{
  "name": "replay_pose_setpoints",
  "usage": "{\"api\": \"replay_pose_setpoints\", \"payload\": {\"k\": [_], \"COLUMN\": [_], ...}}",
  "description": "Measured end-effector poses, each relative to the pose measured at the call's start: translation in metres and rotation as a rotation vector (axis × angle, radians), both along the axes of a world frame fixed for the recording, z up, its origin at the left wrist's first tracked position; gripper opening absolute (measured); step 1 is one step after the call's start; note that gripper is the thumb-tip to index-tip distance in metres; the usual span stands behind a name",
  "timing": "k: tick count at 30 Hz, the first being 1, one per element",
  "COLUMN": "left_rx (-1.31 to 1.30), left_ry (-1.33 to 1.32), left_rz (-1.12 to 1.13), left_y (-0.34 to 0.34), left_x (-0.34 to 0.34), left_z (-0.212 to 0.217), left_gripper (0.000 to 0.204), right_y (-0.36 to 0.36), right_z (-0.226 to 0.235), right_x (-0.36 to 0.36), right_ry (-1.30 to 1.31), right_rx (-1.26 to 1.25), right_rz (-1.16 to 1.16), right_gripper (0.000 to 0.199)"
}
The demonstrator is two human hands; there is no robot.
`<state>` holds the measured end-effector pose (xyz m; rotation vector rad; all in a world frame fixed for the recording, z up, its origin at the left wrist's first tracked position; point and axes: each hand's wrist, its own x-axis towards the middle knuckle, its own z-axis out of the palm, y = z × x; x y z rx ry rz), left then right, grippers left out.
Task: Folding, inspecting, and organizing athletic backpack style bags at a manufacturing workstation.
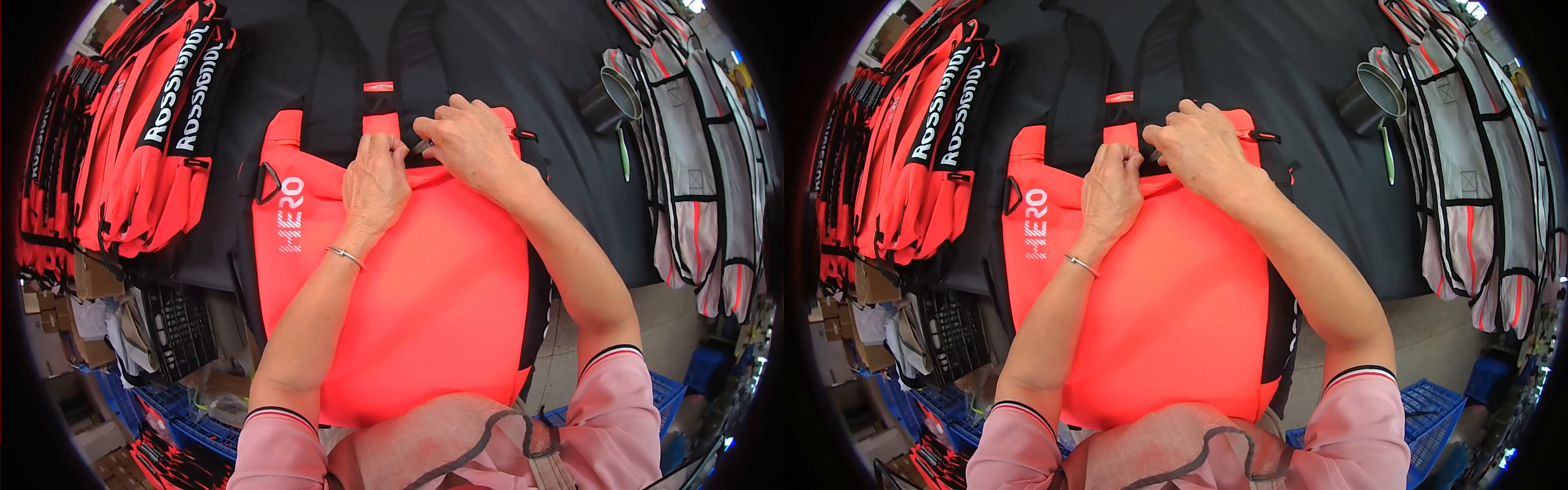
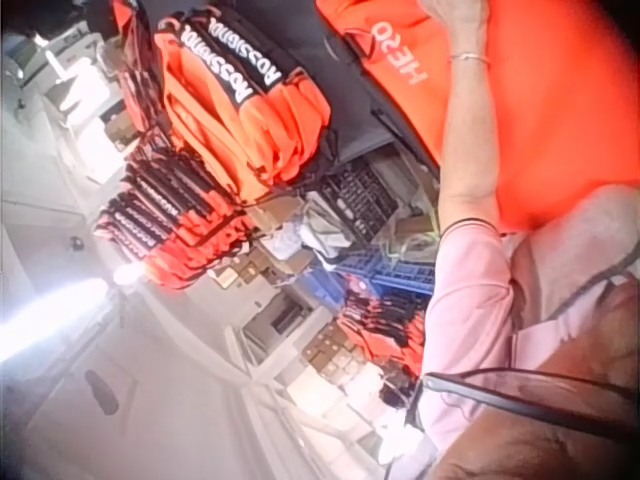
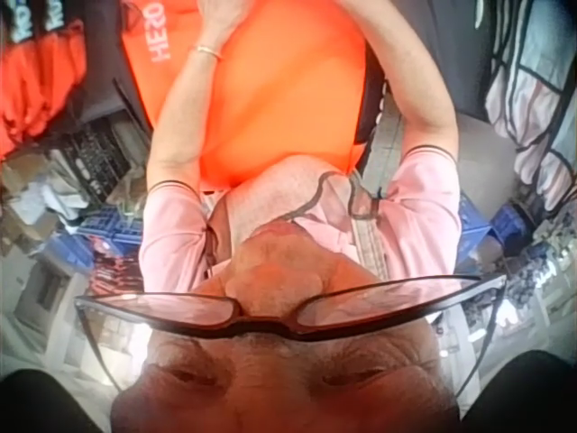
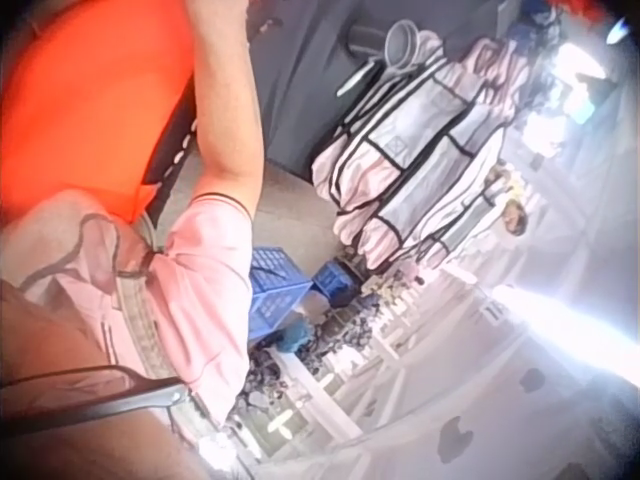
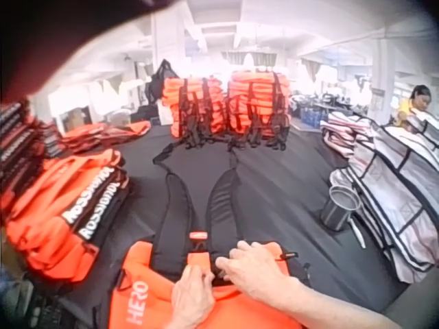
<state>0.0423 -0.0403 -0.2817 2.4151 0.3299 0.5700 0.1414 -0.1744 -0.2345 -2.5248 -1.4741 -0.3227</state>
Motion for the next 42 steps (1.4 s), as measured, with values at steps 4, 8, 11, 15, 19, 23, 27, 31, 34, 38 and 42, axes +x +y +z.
{"api": "replay_pose_setpoints", "payload": {"k": [4, 8, 11, 15, 19, 23, 27, 31, 34, 38, 42], "left_rx": [-0.014, 0.069, -0.062, -0.070, 0.032, -0.500, -0.971, -0.737, -1.080, -1.098, -1.009], "left_ry": [-0.027, -0.184, -0.108, -0.034, -0.185, -0.045, -0.632, -0.559, -0.426, -0.419, -0.134], "left_rz": [0.016, -0.423, -0.913, -0.993, -0.943, -0.977, -0.388, 0.152, 0.002, -0.351, -0.606], "left_y": [-0.001, -0.040, -0.096, -0.111, -0.117, -0.097, -0.044, 0.041, 0.090, 0.071, 0.004], "left_x": [-0.004, -0.059, -0.131, -0.124, -0.110, -0.111, -0.098, -0.016, 0.014, 0.000, -0.035], "left_z": [0.005, 0.019, 0.008, -0.006, -0.003, 0.011, 0.034, 0.103, 0.145, 0.190, 0.168], "left_gripper": [0.008, 0.008, 0.017, 0.022, 0.021, 0.016, 0.019, 0.056, 0.075, 0.043, 0.040], "right_y": [0.002, -0.015, -0.016, 0.012, 0.036, 0.029, 0.006, -0.022, -0.033, -0.060, -0.079], "right_z": [0.006, 0.022, 0.021, 0.025, 0.017, 0.044, 0.038, 0.036, 0.013, 0.015, 0.074], "right_x": [0.005, 0.020, 0.053, 0.082, 0.096, 0.047, -0.009, -0.064, -0.088, -0.094, -0.091], "right_ry": [0.039, 0.359, 0.480, 0.706, 0.810, 0.871, 0.951, 0.874, 0.848, 0.863, 0.836], "right_rx": [-0.068, 0.087, 0.477, 0.444, 0.608, 0.823, 1.044, 0.839, 0.888, 0.954, 1.185], "right_rz": [0.027, -0.122, -0.284, -0.463, -0.562, -0.325, -0.083, -0.220, -0.101, 0.048, -0.052], "right_gripper": [0.020, 0.023, 0.039, 0.054, 0.038, 0.032, 0.047, 0.040, 0.040, 0.037, 0.022]}}
